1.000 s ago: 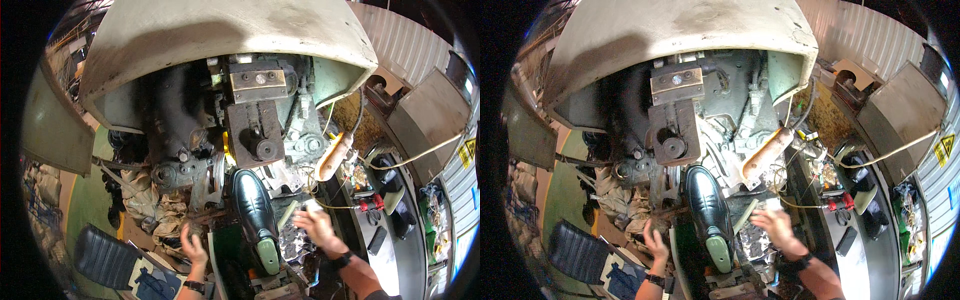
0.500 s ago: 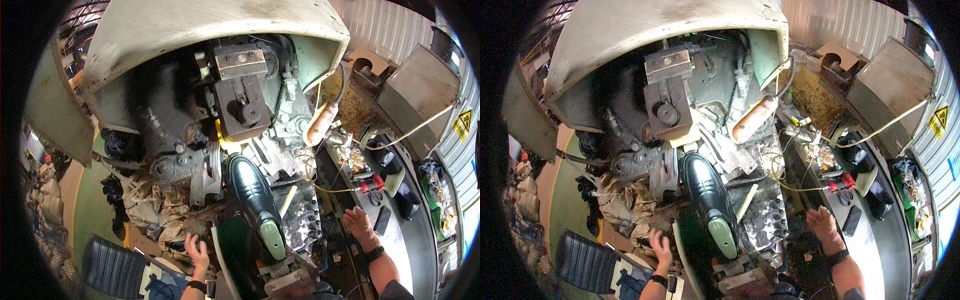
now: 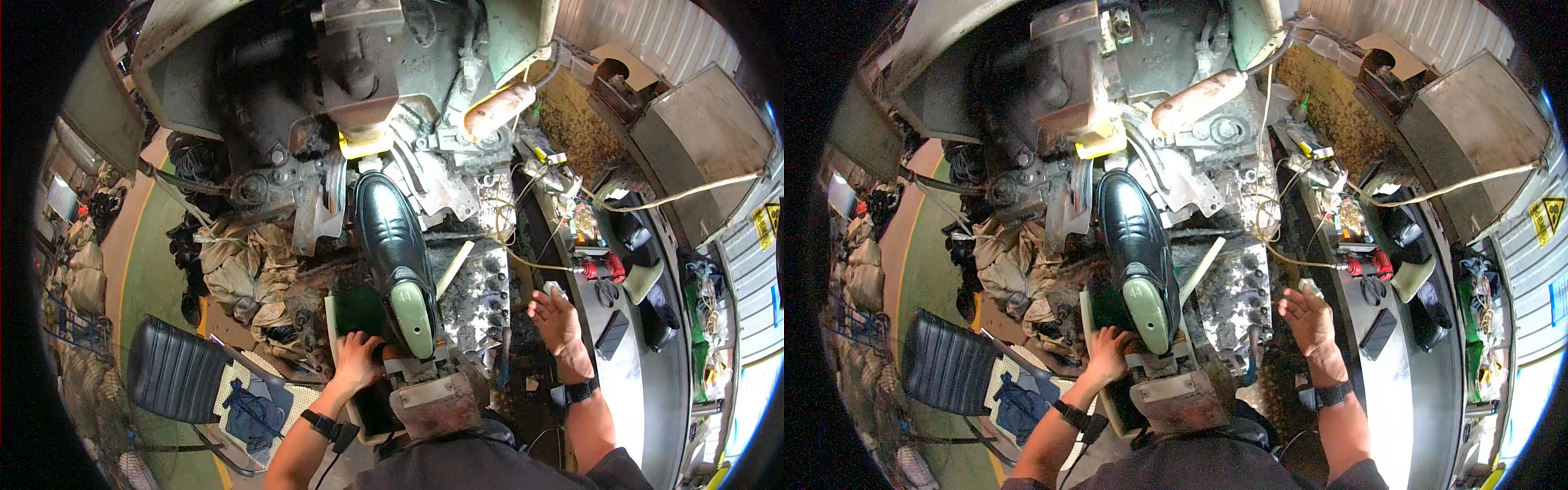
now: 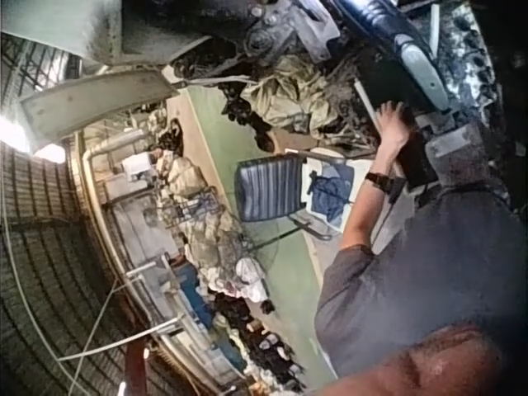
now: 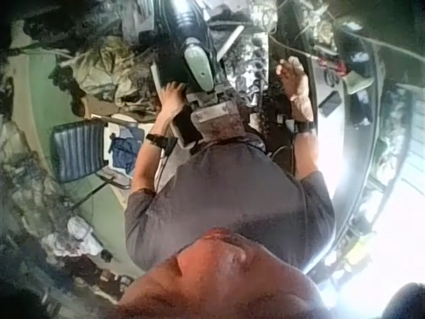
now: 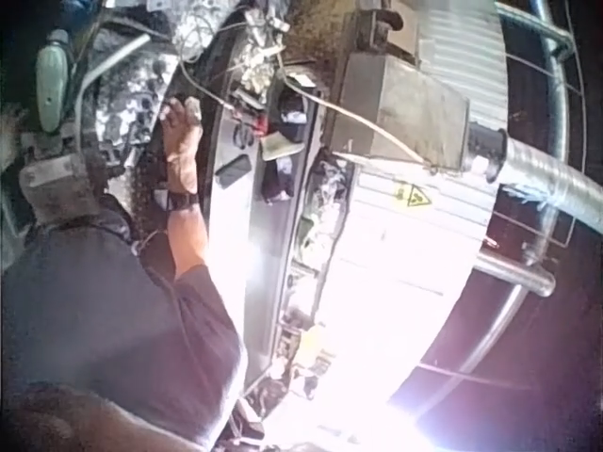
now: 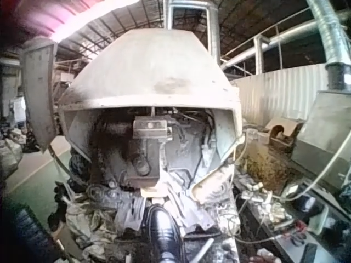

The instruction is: Using industrial machinery to shape and process shoe uppers on lasts.

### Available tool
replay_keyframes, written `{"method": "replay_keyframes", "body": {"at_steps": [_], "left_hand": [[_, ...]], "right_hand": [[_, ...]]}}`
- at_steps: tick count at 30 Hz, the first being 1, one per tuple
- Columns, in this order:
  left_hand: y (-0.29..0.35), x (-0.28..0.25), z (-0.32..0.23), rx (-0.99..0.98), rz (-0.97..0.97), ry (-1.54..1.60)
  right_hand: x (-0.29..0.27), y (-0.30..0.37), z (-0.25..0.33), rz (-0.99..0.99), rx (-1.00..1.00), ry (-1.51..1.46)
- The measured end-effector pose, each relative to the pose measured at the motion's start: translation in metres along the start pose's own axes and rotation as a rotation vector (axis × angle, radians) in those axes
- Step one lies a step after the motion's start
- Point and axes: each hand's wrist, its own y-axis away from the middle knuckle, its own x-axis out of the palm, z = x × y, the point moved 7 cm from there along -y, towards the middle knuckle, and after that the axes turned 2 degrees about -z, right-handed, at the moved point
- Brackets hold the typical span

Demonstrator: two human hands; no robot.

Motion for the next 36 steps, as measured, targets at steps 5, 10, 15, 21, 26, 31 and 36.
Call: {"method": "replay_keyframes", "body": {"at_steps": [5, 10, 15, 21, 26, 31, 36], "left_hand": [[0.027, 0.023, 0.002, -0.238, 0.141, 1.056], [0.067, -0.037, -0.004, -0.185, 0.092, 0.578], [0.14, -0.122, 0.07, -0.506, -0.503, 1.197], [0.097, -0.208, 0.076, -0.267, -0.747, 1.857], [0.029, -0.216, 0.002, -0.231, -0.609, 2.001], [-0.022, -0.198, -0.111, -0.288, -0.283, 2.151], [-0.06, -0.146, -0.228, -0.274, -0.045, 2.133]], "right_hand": [[-0.007, 0.013, 0.0, -0.015, -0.068, 0.01], [0.038, 0.049, 0.01, 0.029, -0.189, 0.189], [0.105, 0.107, 0.002, 0.356, -0.435, 0.592], [0.187, 0.205, -0.029, 1.034, -0.548, 1.072], [0.198, 0.233, -0.01, 0.945, -0.921, 1.06], [0.147, 0.254, 0.054, 0.71, -1.151, 0.79], [0.053, 0.277, 0.102, 0.4, -1.28, 0.823]]}}
